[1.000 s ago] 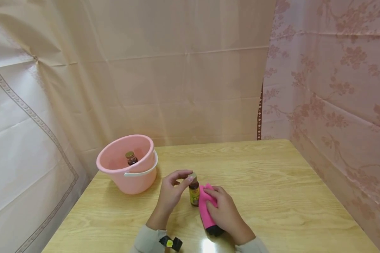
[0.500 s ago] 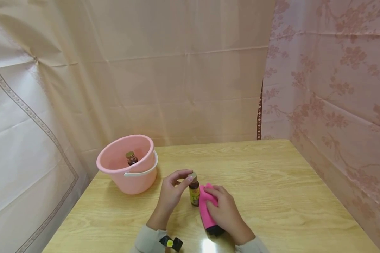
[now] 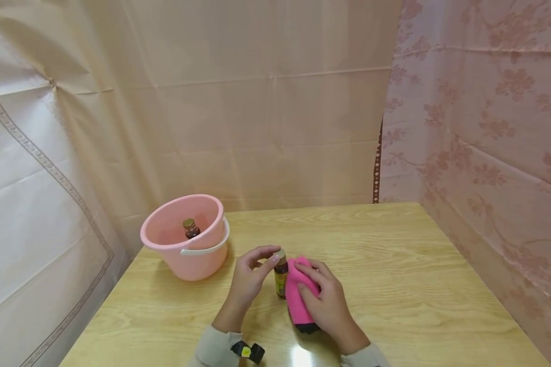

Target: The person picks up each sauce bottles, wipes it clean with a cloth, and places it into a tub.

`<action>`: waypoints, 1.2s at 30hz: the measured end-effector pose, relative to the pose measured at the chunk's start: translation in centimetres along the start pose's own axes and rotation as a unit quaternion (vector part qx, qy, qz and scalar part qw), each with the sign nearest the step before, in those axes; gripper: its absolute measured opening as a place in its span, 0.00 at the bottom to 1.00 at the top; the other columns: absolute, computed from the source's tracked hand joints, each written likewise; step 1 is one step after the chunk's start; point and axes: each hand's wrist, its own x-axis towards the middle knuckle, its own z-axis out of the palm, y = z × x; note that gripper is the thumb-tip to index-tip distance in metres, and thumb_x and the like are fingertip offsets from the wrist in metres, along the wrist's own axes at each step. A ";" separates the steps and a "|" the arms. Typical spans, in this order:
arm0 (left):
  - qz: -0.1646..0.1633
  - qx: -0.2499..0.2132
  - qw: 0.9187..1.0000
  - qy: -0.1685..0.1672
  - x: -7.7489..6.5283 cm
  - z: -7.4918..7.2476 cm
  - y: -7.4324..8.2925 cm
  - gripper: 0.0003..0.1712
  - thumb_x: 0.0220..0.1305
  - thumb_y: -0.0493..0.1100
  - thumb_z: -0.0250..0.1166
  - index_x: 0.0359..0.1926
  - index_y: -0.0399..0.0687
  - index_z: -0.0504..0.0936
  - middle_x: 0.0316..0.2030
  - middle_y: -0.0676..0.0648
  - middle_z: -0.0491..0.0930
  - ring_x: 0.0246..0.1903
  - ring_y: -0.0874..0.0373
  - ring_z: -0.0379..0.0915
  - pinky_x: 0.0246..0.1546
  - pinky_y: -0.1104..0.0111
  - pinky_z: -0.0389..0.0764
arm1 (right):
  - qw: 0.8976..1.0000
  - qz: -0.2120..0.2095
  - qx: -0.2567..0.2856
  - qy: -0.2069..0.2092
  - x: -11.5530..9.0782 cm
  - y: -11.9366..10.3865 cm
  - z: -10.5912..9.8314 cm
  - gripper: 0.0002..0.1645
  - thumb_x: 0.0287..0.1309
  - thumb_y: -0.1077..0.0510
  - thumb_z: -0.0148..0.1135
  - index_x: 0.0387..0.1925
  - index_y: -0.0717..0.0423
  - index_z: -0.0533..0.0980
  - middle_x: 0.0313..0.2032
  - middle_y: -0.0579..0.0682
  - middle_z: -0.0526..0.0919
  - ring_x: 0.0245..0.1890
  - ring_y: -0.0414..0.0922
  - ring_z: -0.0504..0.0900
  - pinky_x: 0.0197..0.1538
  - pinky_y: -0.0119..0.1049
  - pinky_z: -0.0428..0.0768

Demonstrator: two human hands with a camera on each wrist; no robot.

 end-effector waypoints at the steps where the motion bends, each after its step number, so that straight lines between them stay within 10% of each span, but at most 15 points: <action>1: 0.000 0.001 1.000 -0.002 0.0 0.0 0.0 0.09 0.67 0.49 0.72 0.47 0.61 0.91 0.42 0.54 0.89 0.46 0.59 0.80 0.51 0.54 0.65 | 1.000 -0.005 0.009 0.001 0.0 -0.1 0.0 0.26 0.66 0.64 0.68 0.62 0.42 0.81 0.66 0.46 0.77 0.59 0.47 0.80 0.49 0.33 0.83; 14: -0.001 -0.003 1.000 -0.010 0.0 0.1 0.0 0.11 0.68 0.48 0.71 0.49 0.57 0.90 0.43 0.53 0.89 0.47 0.59 0.80 0.51 0.59 0.64 | 0.998 -0.029 0.049 0.013 0.0 -0.7 -0.1 0.27 0.66 0.64 0.68 0.65 0.45 0.79 0.68 0.48 0.74 0.59 0.43 0.80 0.48 0.33 0.85; 36: -0.007 -0.006 1.000 -0.013 0.0 0.0 0.2 0.10 0.68 0.47 0.70 0.49 0.59 0.90 0.43 0.52 0.89 0.47 0.58 0.80 0.51 0.58 0.64 | 0.999 -0.007 -0.034 -0.016 0.1 0.0 0.0 0.25 0.69 0.60 0.66 0.64 0.41 0.80 0.66 0.45 0.77 0.61 0.46 0.79 0.54 0.35 0.82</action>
